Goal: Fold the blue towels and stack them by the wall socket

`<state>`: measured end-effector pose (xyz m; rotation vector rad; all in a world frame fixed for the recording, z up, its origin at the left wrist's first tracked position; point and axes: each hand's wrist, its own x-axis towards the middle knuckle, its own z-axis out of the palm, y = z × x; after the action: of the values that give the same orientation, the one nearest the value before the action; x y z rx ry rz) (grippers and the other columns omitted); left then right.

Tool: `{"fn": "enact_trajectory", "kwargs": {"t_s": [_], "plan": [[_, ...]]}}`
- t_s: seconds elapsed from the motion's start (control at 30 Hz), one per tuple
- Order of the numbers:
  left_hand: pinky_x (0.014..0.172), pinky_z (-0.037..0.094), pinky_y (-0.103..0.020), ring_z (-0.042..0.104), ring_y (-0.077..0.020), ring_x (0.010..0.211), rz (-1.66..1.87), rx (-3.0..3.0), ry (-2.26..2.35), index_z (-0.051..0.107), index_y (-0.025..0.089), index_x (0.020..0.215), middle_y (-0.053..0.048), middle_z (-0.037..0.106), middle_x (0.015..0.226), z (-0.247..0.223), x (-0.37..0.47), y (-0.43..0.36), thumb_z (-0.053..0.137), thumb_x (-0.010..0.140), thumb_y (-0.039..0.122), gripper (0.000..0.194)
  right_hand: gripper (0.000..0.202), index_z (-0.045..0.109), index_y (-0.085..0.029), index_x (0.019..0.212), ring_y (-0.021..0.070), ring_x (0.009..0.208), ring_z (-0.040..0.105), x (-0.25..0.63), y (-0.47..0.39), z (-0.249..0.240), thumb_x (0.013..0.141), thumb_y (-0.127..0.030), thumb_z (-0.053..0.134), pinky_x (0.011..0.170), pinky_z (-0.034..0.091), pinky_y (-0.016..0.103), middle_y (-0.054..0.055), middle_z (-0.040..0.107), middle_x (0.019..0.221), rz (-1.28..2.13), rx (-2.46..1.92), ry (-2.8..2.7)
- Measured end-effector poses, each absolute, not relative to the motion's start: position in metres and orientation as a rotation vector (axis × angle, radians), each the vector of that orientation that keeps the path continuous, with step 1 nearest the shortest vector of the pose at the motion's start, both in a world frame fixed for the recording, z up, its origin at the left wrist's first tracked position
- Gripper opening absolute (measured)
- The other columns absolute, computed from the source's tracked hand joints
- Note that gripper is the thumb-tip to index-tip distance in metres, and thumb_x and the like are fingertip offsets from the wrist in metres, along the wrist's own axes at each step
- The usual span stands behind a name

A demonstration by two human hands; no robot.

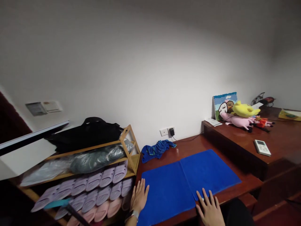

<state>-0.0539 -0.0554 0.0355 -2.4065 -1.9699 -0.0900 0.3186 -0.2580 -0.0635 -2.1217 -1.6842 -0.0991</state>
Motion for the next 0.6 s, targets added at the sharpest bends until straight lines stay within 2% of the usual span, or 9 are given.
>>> {"fn": "enact_trajectory", "kwargs": {"t_s": [0.1, 0.17, 0.27, 0.43, 0.5, 0.6], "plan": [[0.13, 0.022, -0.048, 0.026, -0.0239, 0.158, -0.232, -2.51, -1.867, 0.034, 0.014, 0.162, -0.008, 0.028, 0.17, 0.029, -0.057, -0.082, 0.026, 0.106, 0.049, 0.067, 0.054, 0.058, -0.045, 0.146, 0.0447, 0.144, 0.047, 0.316, -0.272, -0.074, 0.094, -0.056, 0.048, 0.11, 0.041, 0.073, 0.002, 0.055, 0.156, -0.177, -2.072, -1.677], [0.129, 0.026, -0.045, 0.027, -0.0218, 0.157, -0.308, -2.624, -1.773, 0.035, 0.022, 0.162, -0.003, 0.028, 0.171, 0.019, -0.064, -0.108, 0.026, 0.106, 0.05, 0.063, 0.054, 0.057, -0.045, 0.146, 0.0443, 0.143, 0.048, 0.316, -0.277, -0.077, 0.094, -0.055, 0.048, 0.109, 0.042, 0.072, 0.002, 0.056, 0.155, -0.194, -2.055, -1.661], [0.129, 0.029, -0.047, 0.029, -0.0221, 0.156, -0.31, -2.743, -1.681, 0.033, 0.033, 0.162, 0.004, 0.028, 0.17, 0.003, -0.081, -0.146, 0.03, 0.107, 0.05, 0.058, 0.055, 0.056, -0.044, 0.148, 0.0446, 0.146, 0.044, 0.315, -0.28, -0.075, 0.095, -0.054, 0.048, 0.111, 0.039, 0.073, 0.002, 0.055, 0.156, -0.178, -2.021, -1.658], [0.129, 0.029, -0.049, 0.029, -0.0247, 0.156, -0.25, -2.742, -1.705, 0.029, 0.037, 0.163, 0.007, 0.026, 0.17, -0.003, -0.108, -0.174, 0.033, 0.106, 0.047, 0.058, 0.056, 0.055, -0.04, 0.15, 0.0463, 0.148, 0.04, 0.302, -0.279, -0.064, 0.095, -0.048, 0.048, 0.114, 0.033, 0.076, 0.004, 0.051, 0.159, -0.18, -2.027, -1.62], [0.128, 0.032, -0.048, 0.031, -0.0247, 0.155, -0.258, -2.741, -1.69, 0.031, 0.039, 0.162, 0.009, 0.028, 0.168, -0.003, -0.115, -0.175, 0.034, 0.105, 0.047, 0.057, 0.058, 0.053, -0.04, 0.152, 0.0424, 0.147, 0.045, 0.295, -0.275, -0.06, 0.095, -0.044, 0.05, 0.115, 0.037, 0.07, 0.003, 0.05, 0.16, -0.187, -1.936, -1.721], [0.125, 0.04, -0.048, 0.041, -0.0269, 0.151, -0.271, -2.73, -1.666, 0.037, 0.046, 0.157, 0.012, 0.038, 0.163, -0.011, -0.128, -0.175, 0.045, 0.1, 0.05, 0.058, 0.061, 0.05, -0.041, 0.153, 0.0307, 0.136, 0.059, 0.285, -0.266, -0.058, 0.093, -0.04, 0.056, 0.113, 0.047, 0.049, 0.0, 0.06, 0.151, -0.251, -1.585, -2.007]]}}
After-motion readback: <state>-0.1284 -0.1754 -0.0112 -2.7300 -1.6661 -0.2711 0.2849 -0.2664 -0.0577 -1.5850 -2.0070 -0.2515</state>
